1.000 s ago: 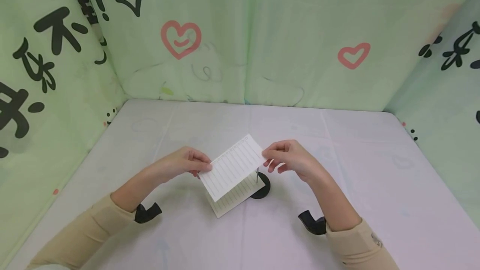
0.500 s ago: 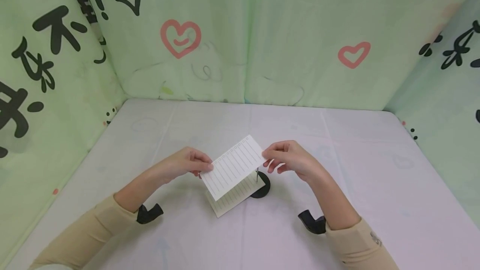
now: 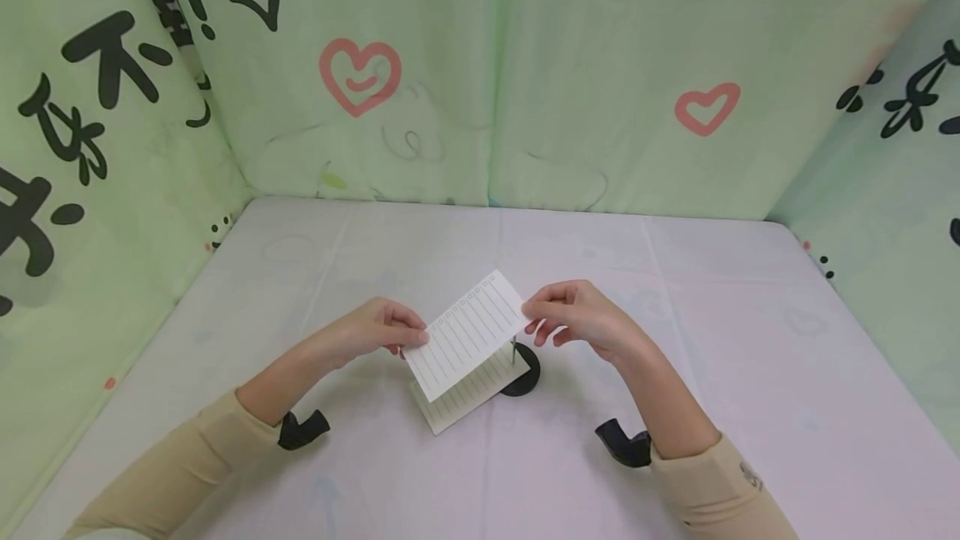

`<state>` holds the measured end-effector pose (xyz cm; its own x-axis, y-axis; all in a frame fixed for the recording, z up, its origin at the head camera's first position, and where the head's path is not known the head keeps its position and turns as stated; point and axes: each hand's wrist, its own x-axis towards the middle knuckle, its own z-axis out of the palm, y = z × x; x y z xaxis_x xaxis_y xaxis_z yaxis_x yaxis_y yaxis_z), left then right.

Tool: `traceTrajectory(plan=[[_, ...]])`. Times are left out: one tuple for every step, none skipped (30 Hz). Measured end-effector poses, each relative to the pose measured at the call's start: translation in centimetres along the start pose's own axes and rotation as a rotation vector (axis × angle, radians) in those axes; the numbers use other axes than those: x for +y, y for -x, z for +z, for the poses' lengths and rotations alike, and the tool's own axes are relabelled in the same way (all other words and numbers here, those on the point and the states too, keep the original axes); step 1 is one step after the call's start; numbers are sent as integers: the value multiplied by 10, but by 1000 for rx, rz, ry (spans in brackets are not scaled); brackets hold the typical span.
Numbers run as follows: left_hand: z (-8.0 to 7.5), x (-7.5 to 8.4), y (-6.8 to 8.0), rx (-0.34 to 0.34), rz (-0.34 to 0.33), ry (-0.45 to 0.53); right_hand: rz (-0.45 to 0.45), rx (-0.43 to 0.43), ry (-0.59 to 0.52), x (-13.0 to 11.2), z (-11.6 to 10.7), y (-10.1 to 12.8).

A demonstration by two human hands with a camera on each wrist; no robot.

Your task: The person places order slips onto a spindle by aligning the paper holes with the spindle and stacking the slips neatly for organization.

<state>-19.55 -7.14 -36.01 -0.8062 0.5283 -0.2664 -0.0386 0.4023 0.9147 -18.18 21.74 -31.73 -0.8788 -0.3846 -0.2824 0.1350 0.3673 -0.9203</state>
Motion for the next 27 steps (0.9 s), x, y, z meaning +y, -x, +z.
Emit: traceTrajectory(plan=[[0, -1, -1, 1, -1, -2, -2, -1, -1, 0, 0, 0], [0, -2, -1, 0, 0, -2, -4, -3, -1, 0, 0, 0], [1, -3, -2, 0, 1, -3, -6, -4, -2, 0, 0, 0], [1, -3, -2, 0, 2, -3, -7, -6, -2, 0, 0, 0], [1, -4, -2, 0, 1, -4, -8, -7, -1, 0, 0, -1], [1, -4, -3, 0, 0, -5, -9, -9, 0, 0, 0, -1], [2, -4, -3, 0, -2, -4, -10, -10, 0, 0, 0, -1], [2, -4, -3, 2, -4, -5, -12, -12, -1, 0, 0, -1], [2, -3, -3, 3, -6, -5, -13, -15, -2, 0, 0, -1], [2, -3, -3, 6, -8, -3, -14, -18, -3, 0, 0, -1], [3, -4, -3, 8, -10, -2, -16, -21, -6, 0, 0, -1], [3, -4, -3, 11, -9, -3, -19, -24, -6, 0, 0, -1], [3, -4, -4, 12, -9, -2, -21, -28, -6, 0, 0, -1], [4, -5, -4, 14, -8, -3, -23, -31, -5, 0, 0, 0], [4, -5, -5, 15, -8, -2, -24, -33, -3, 0, 0, 0], [5, -6, -5, 16, -8, -3, -26, -36, -2, 0, 0, 0], [6, -7, -6, 18, -6, -3, -27, -38, 1, 0, 0, 0], [6, -8, -6, 19, -2, -7, -27, -40, 4, 1, 0, 0], [7, -8, -7, 20, -1, -9, -25, -41, 6, 1, 0, 0], [7, -9, -7, 23, 0, -13, -21, -42, 7, 2, -1, -1], [8, -10, -7, 24, -1, -17, -16, -42, 11, 3, -1, -1], [8, -11, -7, 24, -3, -20, -9, -43, 15, 5, -1, -2], [9, -11, -7, 24, -6, -23, 1, -46, 21, 7, -1, -2], [9, -12, -7, 22, -12, -29, 12, -51, 24, 9, -1, -3], [10, -13, -8, 20, -17, -37, 24, -56, 28, 12, -2, -4], [10, -14, -8, 16, -24, -43, 35, -63, 33, 15, -2, -5], [10, -15, -8, 12, -35, -45, 45, -72, 39, 17, -2, -5]])
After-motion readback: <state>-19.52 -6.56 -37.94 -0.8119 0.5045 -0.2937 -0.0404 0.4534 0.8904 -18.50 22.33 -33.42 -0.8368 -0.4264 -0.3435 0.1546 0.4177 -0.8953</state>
